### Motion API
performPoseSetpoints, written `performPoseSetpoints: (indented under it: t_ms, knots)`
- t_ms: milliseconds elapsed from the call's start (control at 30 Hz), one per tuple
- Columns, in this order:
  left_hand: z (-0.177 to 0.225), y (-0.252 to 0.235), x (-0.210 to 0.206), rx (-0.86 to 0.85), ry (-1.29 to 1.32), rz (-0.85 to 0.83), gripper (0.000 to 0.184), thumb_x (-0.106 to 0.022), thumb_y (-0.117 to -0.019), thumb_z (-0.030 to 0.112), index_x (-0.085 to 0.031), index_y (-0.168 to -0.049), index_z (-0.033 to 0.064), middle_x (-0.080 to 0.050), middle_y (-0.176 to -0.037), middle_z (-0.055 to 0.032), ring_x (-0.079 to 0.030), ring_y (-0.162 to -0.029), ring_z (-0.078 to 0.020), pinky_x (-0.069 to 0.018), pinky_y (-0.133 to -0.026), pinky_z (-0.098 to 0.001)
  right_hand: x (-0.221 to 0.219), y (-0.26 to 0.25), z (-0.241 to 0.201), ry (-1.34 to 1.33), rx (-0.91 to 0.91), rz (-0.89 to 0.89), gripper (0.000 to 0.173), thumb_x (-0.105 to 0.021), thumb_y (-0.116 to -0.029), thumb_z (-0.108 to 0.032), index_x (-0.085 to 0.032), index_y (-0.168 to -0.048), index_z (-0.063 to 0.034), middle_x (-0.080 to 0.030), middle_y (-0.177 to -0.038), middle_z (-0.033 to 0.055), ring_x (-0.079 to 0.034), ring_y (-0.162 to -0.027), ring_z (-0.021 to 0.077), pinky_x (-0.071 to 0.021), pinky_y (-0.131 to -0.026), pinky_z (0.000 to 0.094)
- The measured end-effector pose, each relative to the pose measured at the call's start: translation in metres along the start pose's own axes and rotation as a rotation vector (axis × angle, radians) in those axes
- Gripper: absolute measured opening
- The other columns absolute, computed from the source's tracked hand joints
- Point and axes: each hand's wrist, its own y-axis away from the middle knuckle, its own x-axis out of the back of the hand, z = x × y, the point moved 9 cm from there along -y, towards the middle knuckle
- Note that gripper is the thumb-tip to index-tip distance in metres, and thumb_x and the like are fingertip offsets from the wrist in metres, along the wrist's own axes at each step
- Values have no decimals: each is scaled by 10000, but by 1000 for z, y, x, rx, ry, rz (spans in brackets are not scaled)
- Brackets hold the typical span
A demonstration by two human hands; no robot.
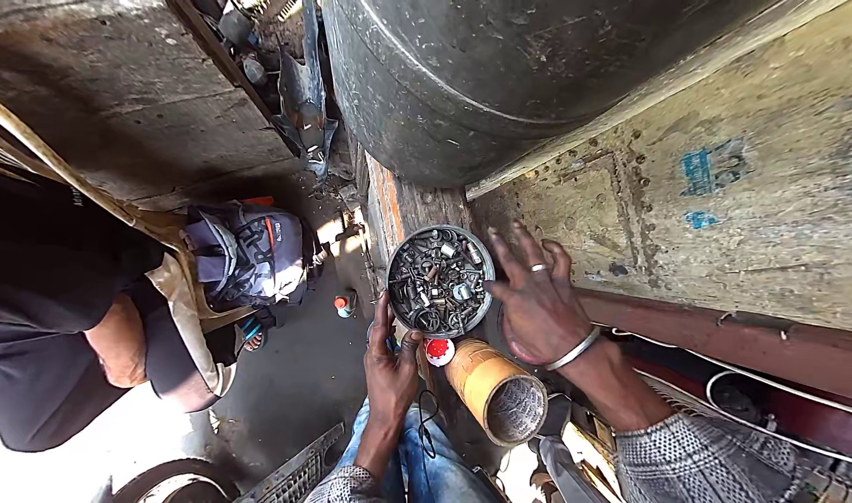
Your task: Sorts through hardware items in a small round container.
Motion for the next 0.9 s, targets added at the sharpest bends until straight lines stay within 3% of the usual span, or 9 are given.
performPoseSetpoints:
  t_ms: [67,167,233,300,433,633,733,833,900]
  knots:
    - [1,0,0,-1,-8,-1,707,-674,-950,211,-381,-1593,198,-573,-1471,-32,-635,-1212,-116,-517,-1037,-298,-11,1,-17,25,15,-71,383,-682,-877,-104,-749,-1234,-225,-265,-1683,147,-171,-1549,441,-231,-1132,718]
    - [2,0,0,5,-20,-11,716,-673,-949,220,-371,-1597,192,-573,-1465,-36,-634,-1207,-107,-513,-1036,-291,-12,3,-24,-83,25,-90,542,-643,-908,-139,-650,-1357,-444,-223,-1705,102,-133,-1563,418,-223,-1148,665]
    - [2,-1,0,8,-15,-12,718,-673,-951,214,-365,-1599,195,-576,-1460,-32,-634,-1207,-108,-512,-1042,-295,-3,6,-17,-188,9,-27,564,-624,-894,-90,-676,-1323,-453,-266,-1690,107,-168,-1556,422,-248,-1148,664]
    - [1,-1,0,11,-5,-11,719,-678,-950,207,-368,-1599,201,-577,-1461,-30,-635,-1205,-111,-513,-1041,-297,9,10,-1,-309,-28,106,531,-619,-856,-17,-757,-1215,-383,-380,-1635,111,-255,-1522,440,-302,-1121,675]
    - [0,0,0,16,7,-11,716,-676,-949,209,-374,-1597,216,-575,-1466,-30,-632,-1213,-114,-513,-1038,-295,14,20,37,-400,-143,234,398,-558,-922,-77,-792,-1153,-301,-465,-1579,115,-310,-1493,446,-315,-1110,663]
    - [1,-1,0,5,6,-16,714,-674,-949,192,-372,-1597,203,-561,-1482,-37,-621,-1237,-127,-511,-1047,-305,11,20,40,-391,-110,228,340,-587,-914,-81,-815,-1045,-297,-467,-1571,138,-292,-1500,454,-303,-1129,651]
    - [0,0,0,8,-5,-18,724,-680,-947,212,-365,-1599,195,-575,-1459,-46,-620,-1237,-131,-511,-1052,-316,8,15,26,-318,-31,180,355,-646,-857,-11,-824,-995,-286,-444,-1584,155,-277,-1505,460,-301,-1131,658]
    - [0,0,0,16,0,-15,725,-685,-947,210,-369,-1599,207,-568,-1470,-39,-617,-1239,-131,-508,-1049,-312,-2,4,12,-202,35,95,326,-678,-857,-36,-825,-984,-298,-392,-1629,105,-212,-1535,436,-247,-1145,667]
    - [0,0,0,18,-6,-18,722,-682,-951,213,-367,-1600,208,-559,-1483,-39,-618,-1241,-129,-508,-1048,-310,-7,-4,7,-180,57,59,389,-667,-869,-31,-819,-1054,-339,-349,-1660,58,-173,-1552,422,-219,-1157,675]
